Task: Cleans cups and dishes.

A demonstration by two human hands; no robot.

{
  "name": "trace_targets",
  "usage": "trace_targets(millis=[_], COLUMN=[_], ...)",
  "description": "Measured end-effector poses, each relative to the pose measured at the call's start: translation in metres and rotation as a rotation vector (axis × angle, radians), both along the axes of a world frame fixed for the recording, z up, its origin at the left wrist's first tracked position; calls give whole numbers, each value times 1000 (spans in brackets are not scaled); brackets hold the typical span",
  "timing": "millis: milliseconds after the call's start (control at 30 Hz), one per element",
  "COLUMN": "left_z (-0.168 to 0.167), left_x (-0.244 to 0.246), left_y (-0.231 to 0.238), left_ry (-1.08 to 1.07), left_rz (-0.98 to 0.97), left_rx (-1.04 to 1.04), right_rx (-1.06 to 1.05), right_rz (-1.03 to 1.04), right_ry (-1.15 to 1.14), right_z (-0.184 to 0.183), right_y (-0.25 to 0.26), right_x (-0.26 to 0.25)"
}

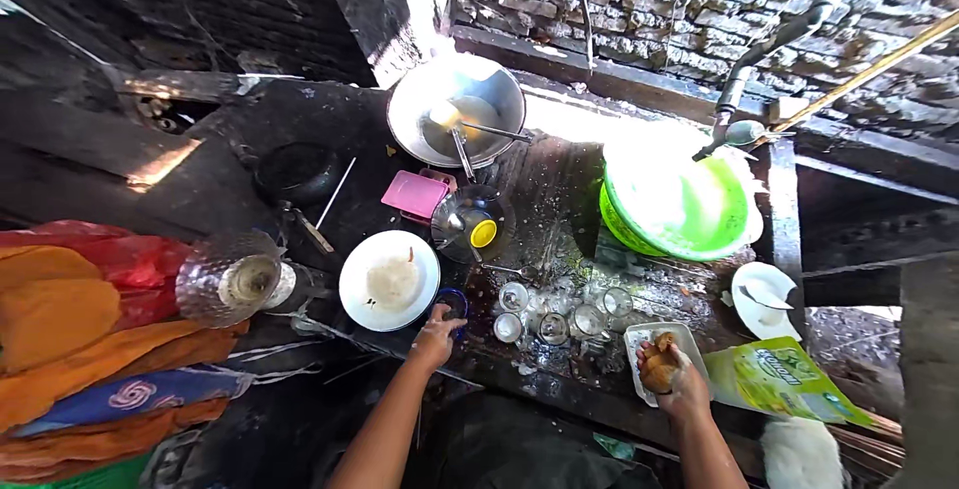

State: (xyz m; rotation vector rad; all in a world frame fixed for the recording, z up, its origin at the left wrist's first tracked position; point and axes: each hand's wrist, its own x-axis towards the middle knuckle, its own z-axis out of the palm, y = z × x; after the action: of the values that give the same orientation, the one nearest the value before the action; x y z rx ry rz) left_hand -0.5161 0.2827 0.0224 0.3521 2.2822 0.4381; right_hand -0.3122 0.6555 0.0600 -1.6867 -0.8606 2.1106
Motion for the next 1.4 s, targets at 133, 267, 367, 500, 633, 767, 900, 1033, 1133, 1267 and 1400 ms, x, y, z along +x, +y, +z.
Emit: trace_targets(millis=[133, 267, 367, 500, 633, 767, 900, 1033, 1133, 1267, 1400], left_z=[-13, 62, 85, 32, -3, -23, -42, -59, -65, -78, -83], left_x=[3, -24, -52, -95, -105, -66, 17, 46, 31, 21, 28], left_y=[-8, 5, 18, 40, 51, 30, -2, -2, 12, 10, 3], left_ry=[123, 128, 313, 342, 186, 314, 483, 366, 244, 299, 489], left_rz=[67, 260, 294, 141, 79, 220, 514, 531, 525, 537, 544], left_rx=[216, 280, 403, 347, 325, 279, 106, 43, -52, -3, 165], right_rx=[27, 43, 34, 46, 73, 83, 67, 74, 98, 118, 120], right_rz=[34, 44, 40, 32, 29, 43, 21, 26, 35, 45, 60], right_ry=[-18, -27, -18, -16, -14, 0, -14, -56, -67, -81, -103], right_z=[3, 1, 1, 6, 8, -1, -3, -2, 0, 2, -1], right_y=[-6, -4, -2, -4, -4, 3, 7, 7, 5, 0, -1], right_x=[-10, -10, -8, -10, -10, 3, 6, 6, -2, -12, -15])
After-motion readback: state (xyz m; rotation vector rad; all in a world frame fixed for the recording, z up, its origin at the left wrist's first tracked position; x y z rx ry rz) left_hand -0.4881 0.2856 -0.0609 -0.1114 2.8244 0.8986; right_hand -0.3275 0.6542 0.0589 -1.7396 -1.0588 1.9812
